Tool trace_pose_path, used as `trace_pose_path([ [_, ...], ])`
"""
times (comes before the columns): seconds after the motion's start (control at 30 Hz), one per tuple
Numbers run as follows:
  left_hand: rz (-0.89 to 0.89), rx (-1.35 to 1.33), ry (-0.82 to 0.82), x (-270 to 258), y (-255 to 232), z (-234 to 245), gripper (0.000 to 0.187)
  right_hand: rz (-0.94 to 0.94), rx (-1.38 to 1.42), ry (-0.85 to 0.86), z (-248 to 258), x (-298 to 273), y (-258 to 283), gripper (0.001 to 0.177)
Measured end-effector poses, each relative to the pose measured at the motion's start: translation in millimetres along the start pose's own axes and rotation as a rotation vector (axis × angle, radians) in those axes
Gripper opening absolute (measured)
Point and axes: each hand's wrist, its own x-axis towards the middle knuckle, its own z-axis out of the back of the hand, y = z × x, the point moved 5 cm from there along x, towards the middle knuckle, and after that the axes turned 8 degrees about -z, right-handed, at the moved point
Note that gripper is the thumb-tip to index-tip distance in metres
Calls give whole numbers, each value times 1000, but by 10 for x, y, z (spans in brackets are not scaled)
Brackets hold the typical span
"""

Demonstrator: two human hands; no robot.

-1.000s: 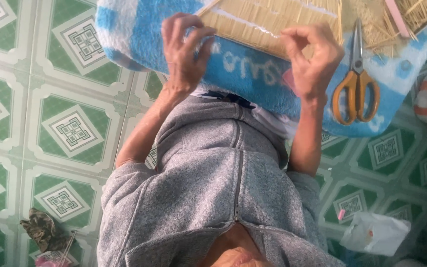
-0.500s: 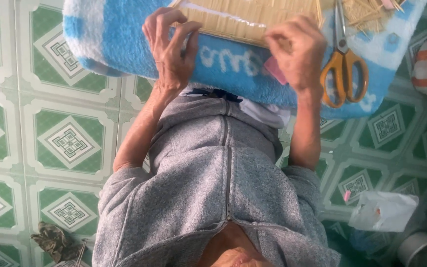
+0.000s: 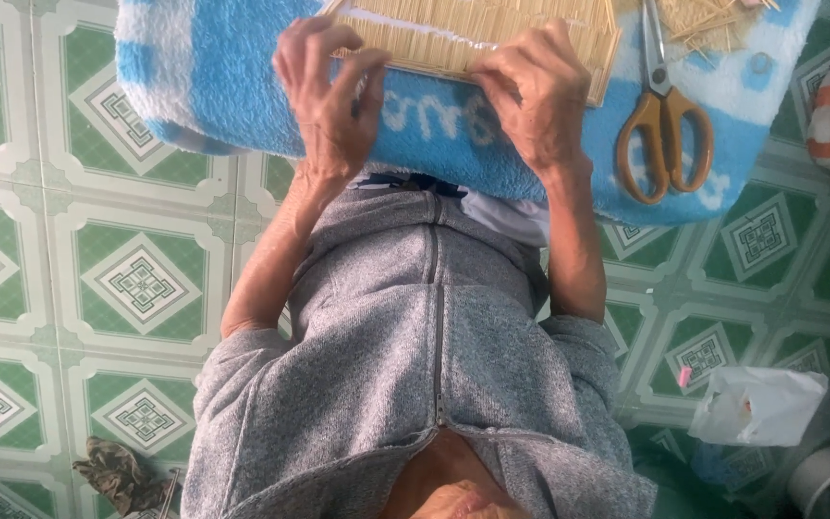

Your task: A person is sitting on the floor, assembling a craft project by arranging small wooden sticks into a trapezoidal shape on a towel and using scissors to cut small pieces of pink material.

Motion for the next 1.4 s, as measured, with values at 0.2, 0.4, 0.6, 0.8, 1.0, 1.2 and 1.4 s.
trace_pose_path([
  [0.2, -44, -84, 152, 73, -199, -173, 18, -6, -3, 33, 14, 26, 62, 10],
  [0.4, -100, -150, 224, 196, -299, -285, 15, -27, -5, 32, 49, 63, 111, 10],
  [0.6, -131, -151, 217, 258, -347, -264, 11, -45, 22, 33, 49, 64, 110, 11],
  [0.8, -158, -102, 216, 262, -353, -288, 12, -23, -16, 14, 39, 44, 89, 11],
  [1.0, -151, -102, 215, 235, -334, -305, 10, -33, -26, -13, 60, -23, 27, 8],
  [1.2, -145, -90, 235, 221, -327, -326, 10, -43, -102, -30, 111, -43, 28, 13],
  [1.4, -128, -101, 231, 235, -329, -311, 7, -47, -98, -49, 151, -22, 78, 12],
])
